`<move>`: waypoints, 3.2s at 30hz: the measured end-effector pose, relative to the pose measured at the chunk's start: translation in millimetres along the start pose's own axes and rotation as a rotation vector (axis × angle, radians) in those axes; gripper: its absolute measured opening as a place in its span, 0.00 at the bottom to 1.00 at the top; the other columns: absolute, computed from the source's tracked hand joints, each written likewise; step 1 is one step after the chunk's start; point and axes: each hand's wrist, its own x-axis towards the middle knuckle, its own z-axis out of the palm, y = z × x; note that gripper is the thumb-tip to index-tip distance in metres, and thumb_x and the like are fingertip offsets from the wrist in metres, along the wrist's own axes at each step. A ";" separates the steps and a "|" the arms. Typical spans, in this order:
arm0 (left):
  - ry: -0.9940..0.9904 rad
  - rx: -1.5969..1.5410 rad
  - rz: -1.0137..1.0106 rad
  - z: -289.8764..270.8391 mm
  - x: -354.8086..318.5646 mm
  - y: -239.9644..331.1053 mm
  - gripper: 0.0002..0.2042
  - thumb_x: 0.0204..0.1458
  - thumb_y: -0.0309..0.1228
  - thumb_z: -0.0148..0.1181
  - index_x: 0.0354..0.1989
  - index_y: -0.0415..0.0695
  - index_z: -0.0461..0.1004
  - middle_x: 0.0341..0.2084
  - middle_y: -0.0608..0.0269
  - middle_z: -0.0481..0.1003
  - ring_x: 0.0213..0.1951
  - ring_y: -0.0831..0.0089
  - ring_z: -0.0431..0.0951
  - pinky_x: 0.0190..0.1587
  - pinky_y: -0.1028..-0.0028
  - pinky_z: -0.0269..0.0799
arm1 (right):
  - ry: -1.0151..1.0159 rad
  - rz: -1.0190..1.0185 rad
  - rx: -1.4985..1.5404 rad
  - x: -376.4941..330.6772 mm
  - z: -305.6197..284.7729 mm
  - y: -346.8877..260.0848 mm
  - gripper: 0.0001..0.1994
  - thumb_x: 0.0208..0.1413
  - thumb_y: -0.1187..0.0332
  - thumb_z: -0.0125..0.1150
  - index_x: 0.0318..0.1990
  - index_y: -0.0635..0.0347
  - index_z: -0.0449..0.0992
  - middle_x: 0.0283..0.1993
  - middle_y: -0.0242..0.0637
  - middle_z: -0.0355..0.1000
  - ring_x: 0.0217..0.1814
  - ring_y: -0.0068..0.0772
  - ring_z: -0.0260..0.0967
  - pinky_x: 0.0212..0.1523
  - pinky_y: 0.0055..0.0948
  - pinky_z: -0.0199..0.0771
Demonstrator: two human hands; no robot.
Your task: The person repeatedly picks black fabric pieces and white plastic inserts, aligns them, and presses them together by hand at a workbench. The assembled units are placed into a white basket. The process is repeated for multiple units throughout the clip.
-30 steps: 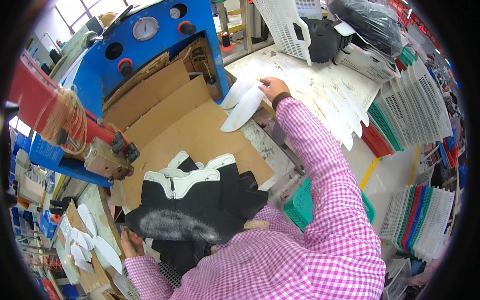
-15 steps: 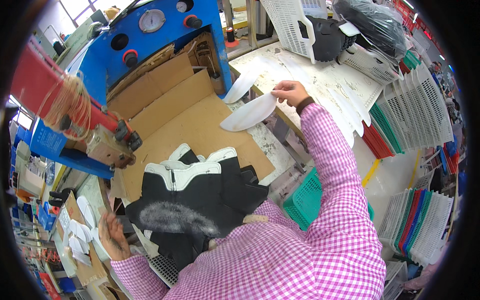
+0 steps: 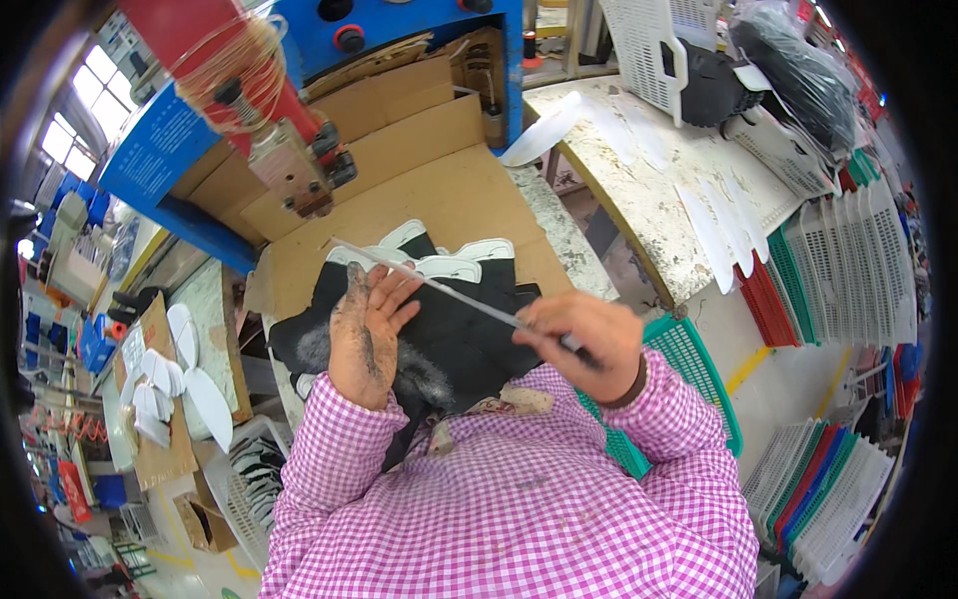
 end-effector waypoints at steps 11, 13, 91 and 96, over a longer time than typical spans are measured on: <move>-0.511 0.295 -0.270 -39.3 -10.3 27.1 0.32 0.45 0.48 0.64 0.52 0.37 0.65 0.40 0.54 0.74 0.44 0.65 0.75 0.50 0.68 0.69 | -0.460 0.083 0.280 58.3 7.7 28.7 0.04 0.45 0.75 0.65 0.29 0.60 0.76 0.55 0.47 0.67 0.48 0.38 0.69 0.47 0.33 0.69; -0.637 0.211 -0.352 -40.5 -9.4 20.0 0.32 0.43 0.46 0.67 0.52 0.37 0.66 0.39 0.56 0.74 0.44 0.68 0.74 0.49 0.70 0.68 | -0.549 0.070 0.341 73.0 14.1 39.8 0.04 0.45 0.73 0.66 0.28 0.61 0.76 0.58 0.48 0.65 0.53 0.41 0.67 0.53 0.37 0.66; 0.170 0.306 0.272 -98.1 -69.4 -61.3 0.26 0.49 0.11 0.50 0.57 0.31 0.50 0.33 0.56 0.71 0.37 0.73 0.76 0.41 0.77 0.74 | -0.751 -0.638 -0.198 81.8 97.1 2.0 0.07 0.39 0.74 0.60 0.29 0.67 0.74 0.46 0.44 0.68 0.51 0.43 0.69 0.44 0.31 0.77; 0.139 0.319 0.293 -97.4 -69.7 -59.9 0.25 0.50 0.11 0.48 0.57 0.32 0.49 0.36 0.54 0.72 0.38 0.71 0.76 0.42 0.76 0.74 | -0.740 -0.676 -0.228 81.0 101.6 1.0 0.07 0.38 0.72 0.60 0.26 0.67 0.73 0.44 0.42 0.66 0.52 0.41 0.68 0.47 0.30 0.76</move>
